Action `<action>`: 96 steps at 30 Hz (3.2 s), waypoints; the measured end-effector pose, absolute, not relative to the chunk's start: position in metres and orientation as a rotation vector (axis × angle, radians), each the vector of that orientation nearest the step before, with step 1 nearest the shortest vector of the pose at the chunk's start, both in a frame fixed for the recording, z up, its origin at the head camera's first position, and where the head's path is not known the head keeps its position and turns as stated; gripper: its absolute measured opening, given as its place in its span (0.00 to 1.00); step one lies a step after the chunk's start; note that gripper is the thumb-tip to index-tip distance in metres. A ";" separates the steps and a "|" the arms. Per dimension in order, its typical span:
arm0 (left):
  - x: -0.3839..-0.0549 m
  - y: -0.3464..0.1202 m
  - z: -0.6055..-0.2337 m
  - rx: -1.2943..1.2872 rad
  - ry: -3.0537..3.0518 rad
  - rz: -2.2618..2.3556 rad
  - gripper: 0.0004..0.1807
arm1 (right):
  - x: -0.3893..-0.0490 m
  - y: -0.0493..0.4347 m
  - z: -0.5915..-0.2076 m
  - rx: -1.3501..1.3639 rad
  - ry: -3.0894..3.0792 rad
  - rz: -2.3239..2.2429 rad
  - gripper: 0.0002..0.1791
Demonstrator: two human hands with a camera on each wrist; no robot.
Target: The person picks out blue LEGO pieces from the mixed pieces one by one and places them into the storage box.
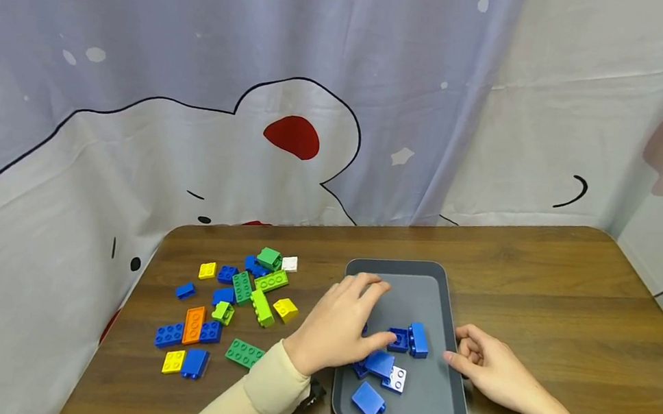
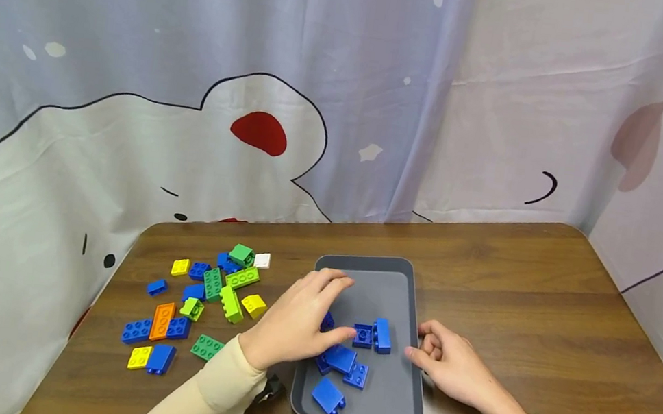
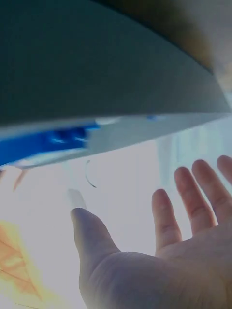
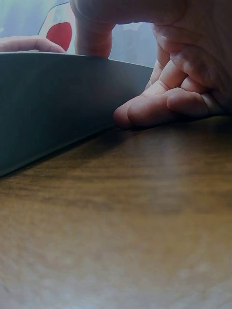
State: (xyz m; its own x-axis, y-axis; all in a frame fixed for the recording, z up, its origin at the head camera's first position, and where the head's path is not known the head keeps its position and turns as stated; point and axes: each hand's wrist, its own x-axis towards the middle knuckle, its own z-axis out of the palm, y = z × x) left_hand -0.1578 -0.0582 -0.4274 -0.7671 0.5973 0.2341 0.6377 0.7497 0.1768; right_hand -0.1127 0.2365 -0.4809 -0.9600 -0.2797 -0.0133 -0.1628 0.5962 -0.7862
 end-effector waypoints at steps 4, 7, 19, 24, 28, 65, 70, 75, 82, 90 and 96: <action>-0.166 -0.072 -0.421 -0.898 -2.821 -0.339 0.41 | -0.112 0.236 -0.480 -0.379 2.688 -1.303 0.25; -0.173 -0.083 -0.418 -0.835 -2.831 -0.346 0.42 | -0.112 0.236 -0.479 -0.374 2.690 -1.301 0.26; -0.203 -0.140 -0.410 -0.420 -2.944 -0.304 0.39 | -0.113 0.236 -0.477 -0.373 2.702 -1.274 0.25; -0.212 -0.165 -0.409 -0.215 -3.048 -0.283 0.41 | -0.114 0.236 -0.479 -0.372 2.705 -1.265 0.25; -0.220 -0.183 -0.413 -0.088 -3.128 -0.271 0.42 | -0.114 0.236 -0.480 -0.371 2.703 -1.271 0.25; -0.237 -0.213 -0.438 -0.107 -3.191 -0.275 0.09 | -0.113 0.236 -0.479 -0.363 2.705 -1.259 0.25; -0.235 -0.213 -0.437 -0.159 -3.184 -0.281 0.06 | -0.113 0.236 -0.479 -0.367 2.701 -1.268 0.25; -0.231 -0.208 -0.427 -0.185 -3.181 -0.252 0.07 | -0.113 0.236 -0.478 -0.369 2.700 -1.267 0.25; -0.220 -0.191 -0.409 -0.282 -3.055 -0.221 0.08 | -0.114 0.236 -0.479 -0.369 2.710 -1.260 0.24; -0.210 -0.166 -0.401 -0.506 -2.915 -0.277 0.10 | -0.114 0.237 -0.480 -0.367 2.710 -1.257 0.25; -0.198 -0.142 -0.400 -0.707 -2.797 -0.333 0.09 | -0.114 0.237 -0.480 -0.367 2.712 -1.259 0.25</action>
State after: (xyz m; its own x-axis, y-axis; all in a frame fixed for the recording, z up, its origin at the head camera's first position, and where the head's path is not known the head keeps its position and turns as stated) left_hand -0.1985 -0.1422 -0.4000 -0.8552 0.4353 0.2812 0.4891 0.8574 0.1603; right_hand -0.1140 0.2367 -0.4804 -0.9621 -0.2724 -0.0145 -0.1647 0.6223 -0.7653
